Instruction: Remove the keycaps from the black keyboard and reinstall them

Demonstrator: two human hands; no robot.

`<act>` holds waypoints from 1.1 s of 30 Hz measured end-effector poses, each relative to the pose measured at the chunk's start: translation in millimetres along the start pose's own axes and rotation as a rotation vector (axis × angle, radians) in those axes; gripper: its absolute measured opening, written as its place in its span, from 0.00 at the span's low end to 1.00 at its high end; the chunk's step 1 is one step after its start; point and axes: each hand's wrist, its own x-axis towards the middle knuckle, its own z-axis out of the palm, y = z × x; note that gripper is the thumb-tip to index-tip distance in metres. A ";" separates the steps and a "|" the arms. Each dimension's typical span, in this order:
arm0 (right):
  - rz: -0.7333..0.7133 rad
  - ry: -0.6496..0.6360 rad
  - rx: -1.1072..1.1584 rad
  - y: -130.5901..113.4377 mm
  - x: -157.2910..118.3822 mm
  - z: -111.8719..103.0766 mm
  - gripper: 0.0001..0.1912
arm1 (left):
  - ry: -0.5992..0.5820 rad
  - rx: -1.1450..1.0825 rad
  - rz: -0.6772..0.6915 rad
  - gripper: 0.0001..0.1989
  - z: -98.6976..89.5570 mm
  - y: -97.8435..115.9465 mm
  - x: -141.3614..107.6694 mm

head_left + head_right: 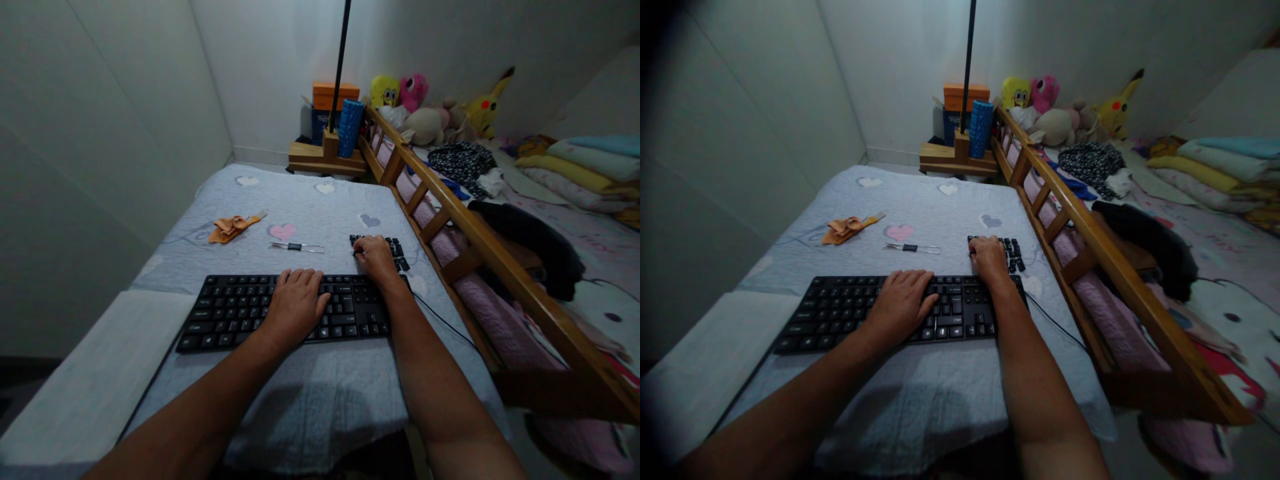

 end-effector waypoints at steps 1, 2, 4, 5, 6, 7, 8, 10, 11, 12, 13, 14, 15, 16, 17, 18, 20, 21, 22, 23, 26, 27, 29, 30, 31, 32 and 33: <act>0.000 -0.001 -0.005 0.3 0.0 0.2 0.10 | 0.000 0.000 0.002 0.18 -0.1 0.0 0.1; 0.001 -0.002 -0.010 0.7 0.0 0.5 0.11 | 0.003 0.000 0.003 0.18 -0.1 0.0 0.2; 0.001 -0.009 -0.019 1.3 0.2 1.3 0.11 | 0.010 -0.002 0.008 0.18 0.1 -0.1 0.1; 0.000 -0.015 -0.023 1.5 0.3 1.7 0.11 | 0.014 -0.002 0.010 0.18 0.4 -0.2 0.0; -0.001 -0.020 -0.025 1.6 0.3 2.0 0.10 | 0.016 -0.001 0.011 0.18 0.7 -0.3 -0.2; -0.002 -0.024 -0.024 1.8 0.3 2.3 0.10 | 0.019 0.000 0.012 0.18 0.9 -0.5 -0.4; -0.002 -0.025 -0.020 2.0 0.2 2.4 0.10 | 0.020 0.001 0.013 0.18 1.0 -0.6 -0.6; -0.004 -0.011 0.011 3.3 -0.3 2.0 0.10 | 0.018 0.004 0.012 0.18 1.0 -0.7 -0.8; -0.001 0.007 0.041 4.6 -0.8 1.4 0.10 | 0.015 0.005 0.011 0.19 0.8 -0.7 -0.7; 0.006 0.034 0.083 6.5 -1.4 0.4 0.10 | 0.012 0.007 0.010 0.19 0.6 -0.6 -0.7; 0.016 0.070 0.135 9.0 -2.3 -0.9 0.10 | 0.007 0.008 0.008 0.19 0.4 -0.6 -0.6; 0.029 0.112 0.196 11.8 -3.3 -2.6 0.09 | 0.005 0.009 0.007 0.19 0.3 -0.5 -0.4; 0.044 0.157 0.265 14.9 -4.6 -4.7 0.09 | 0.003 0.009 0.005 0.19 0.3 -0.4 -0.3; 0.064 0.200 0.339 18.0 -6.1 -7.2 0.09 | 0.002 0.009 0.003 0.19 0.5 -0.3 -0.2; 0.086 0.236 0.417 20.7 -7.9 -10.0 0.08 | 0.002 0.008 0.000 0.19 0.7 -0.2 -0.1; 0.107 0.262 0.495 22.9 -9.9 -13.2 0.08 | -0.001 0.008 -0.003 0.19 0.9 -0.1 -0.1; 0.146 0.294 0.623 24.9 -14.4 -20.6 0.08 | -0.005 0.009 -0.006 0.19 1.0 -0.1 -0.2; 0.157 0.297 0.667 24.4 -17.0 -24.8 0.08 | -0.008 0.011 -0.007 0.19 1.0 -0.1 -0.2; 0.161 0.295 0.697 23.0 -19.8 -29.2 0.08 | -0.010 0.011 -0.007 0.19 0.8 -0.1 -0.1; 0.157 0.287 0.717 20.6 -22.9 -33.7 0.08 | -0.012 0.011 -0.007 0.19 0.7 -0.2 -0.1; 0.108 0.240 0.728 9.6 -34.7 -46.7 0.08 | -0.009 0.005 -0.007 0.19 0.4 -0.4 0.2; 0.081 0.217 0.715 5.3 -39.6 -50.2 0.08 | -0.007 0.003 -0.005 0.19 0.4 -0.3 0.3; 0.025 0.148 0.673 -3.0 -50.5 -55.0 0.08 | 0.000 0.000 -0.003 0.19 0.6 -0.1 0.4; 0.002 0.100 0.655 -6.8 -56.2 -56.1 0.08 | 0.002 0.000 -0.002 0.19 0.8 0.1 0.4; -0.011 0.056 0.640 -10.0 -61.6 -56.3 0.08 | 0.004 0.000 -0.001 0.19 1.1 0.2 0.3; -0.017 0.013 0.626 -12.7 -66.7 -55.6 0.07 | 0.005 0.001 -0.002 0.19 1.5 0.2 0.2; -0.018 -0.027 0.615 -14.8 -71.1 -54.3 0.07 | 0.007 0.001 -0.002 0.19 1.9 0.1 0.1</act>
